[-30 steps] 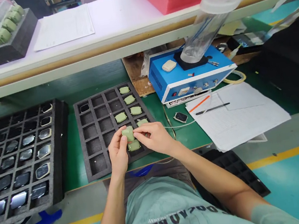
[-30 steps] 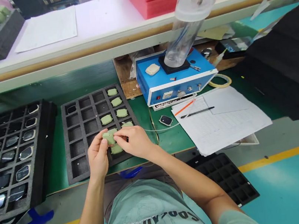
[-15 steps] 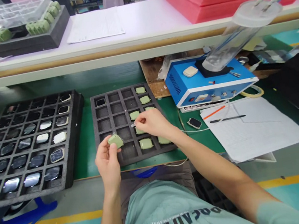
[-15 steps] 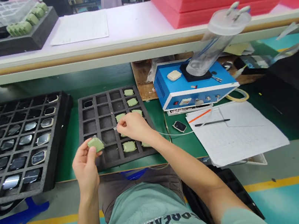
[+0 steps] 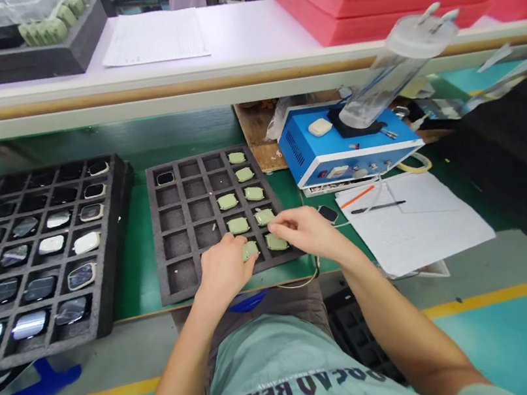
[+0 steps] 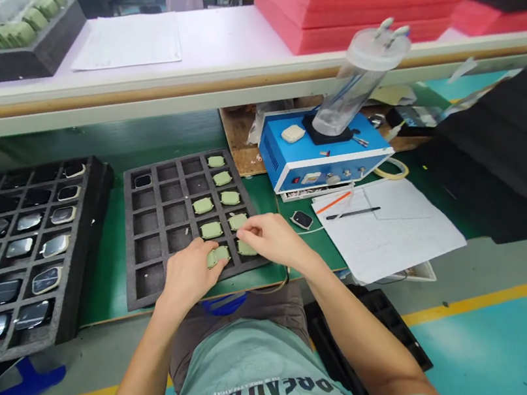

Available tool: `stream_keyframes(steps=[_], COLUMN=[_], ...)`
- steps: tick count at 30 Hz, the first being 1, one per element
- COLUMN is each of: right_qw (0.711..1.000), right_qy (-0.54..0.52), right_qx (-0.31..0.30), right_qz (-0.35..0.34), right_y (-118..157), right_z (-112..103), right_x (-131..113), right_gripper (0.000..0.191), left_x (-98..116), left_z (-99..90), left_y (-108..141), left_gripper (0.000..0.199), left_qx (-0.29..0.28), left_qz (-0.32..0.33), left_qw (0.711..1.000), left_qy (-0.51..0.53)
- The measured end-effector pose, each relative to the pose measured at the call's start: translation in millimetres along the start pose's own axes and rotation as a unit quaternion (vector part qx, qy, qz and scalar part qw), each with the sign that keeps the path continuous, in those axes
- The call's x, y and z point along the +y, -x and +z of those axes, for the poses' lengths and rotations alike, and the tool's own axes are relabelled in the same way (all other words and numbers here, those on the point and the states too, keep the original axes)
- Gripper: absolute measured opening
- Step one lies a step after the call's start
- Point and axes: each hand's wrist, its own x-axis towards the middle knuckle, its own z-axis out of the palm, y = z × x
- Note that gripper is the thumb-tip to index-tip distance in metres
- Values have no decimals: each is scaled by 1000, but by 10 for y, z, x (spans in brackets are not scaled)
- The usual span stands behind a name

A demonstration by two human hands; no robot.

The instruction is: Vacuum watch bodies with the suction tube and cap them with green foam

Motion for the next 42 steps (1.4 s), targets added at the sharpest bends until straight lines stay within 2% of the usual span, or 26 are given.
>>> stream_keyframes(steps=[3, 5, 9, 12, 15, 17, 19, 21, 24, 26, 28, 35, 42], right_qw=[998, 997, 998, 999, 999, 998, 997, 994, 987, 983, 978, 978, 979], right_qy=[-65, -77, -55, -28, -20, -25, -40, -66, -108, -131, -147, -170, -187], right_qx=[13, 25, 37, 39, 44, 54, 69, 82, 86, 87, 87, 70, 54], right_qz=[16, 14, 1, -6, -10, -12, -21, -40, -75, -99, -115, -95, -62], right_y=[307, 405, 416, 382, 386, 405, 419, 413, 369, 334, 310, 288, 249], right_z=[106, 197, 290, 286, 271, 278, 300, 328, 354, 355, 352, 308, 267], right_x=[91, 110, 116, 119, 124, 127, 122, 103, 49, 10, -18, 5, -12], right_gripper=[24, 23, 19, 16, 15, 14, 14, 14, 15, 16, 16, 15, 15], left_x=[3, 4, 46, 91, 105, 78, 28, -31, -86, -91, -80, -72, -27], left_z=[-23, -30, -27, -45, -91, -119, -127, -112, -59, -21, 6, 57, 90], left_y=[8, 38, 80, 64, 31, 16, 8, 6, 12, 24, 39, 46, 23], left_gripper=[24, 21, 20, 32, 29, 21, 14, 14, 26, 30, 30, 29, 29], left_qx=[-8, -4, 3, 0, -18, -19, 5, 29, 44, 54, 63, 62, 98], left_qz=[2, -10, -25, -30, -15, -2, -5, -35, -91, -104, -103, -91, -89], left_qw=[1000, 1000, 998, 999, 1000, 999, 991, 960, 872, 829, 812, 824, 847], left_qy=[-2, 21, 49, 27, 5, 38, 132, 276, 478, 547, 571, 556, 515])
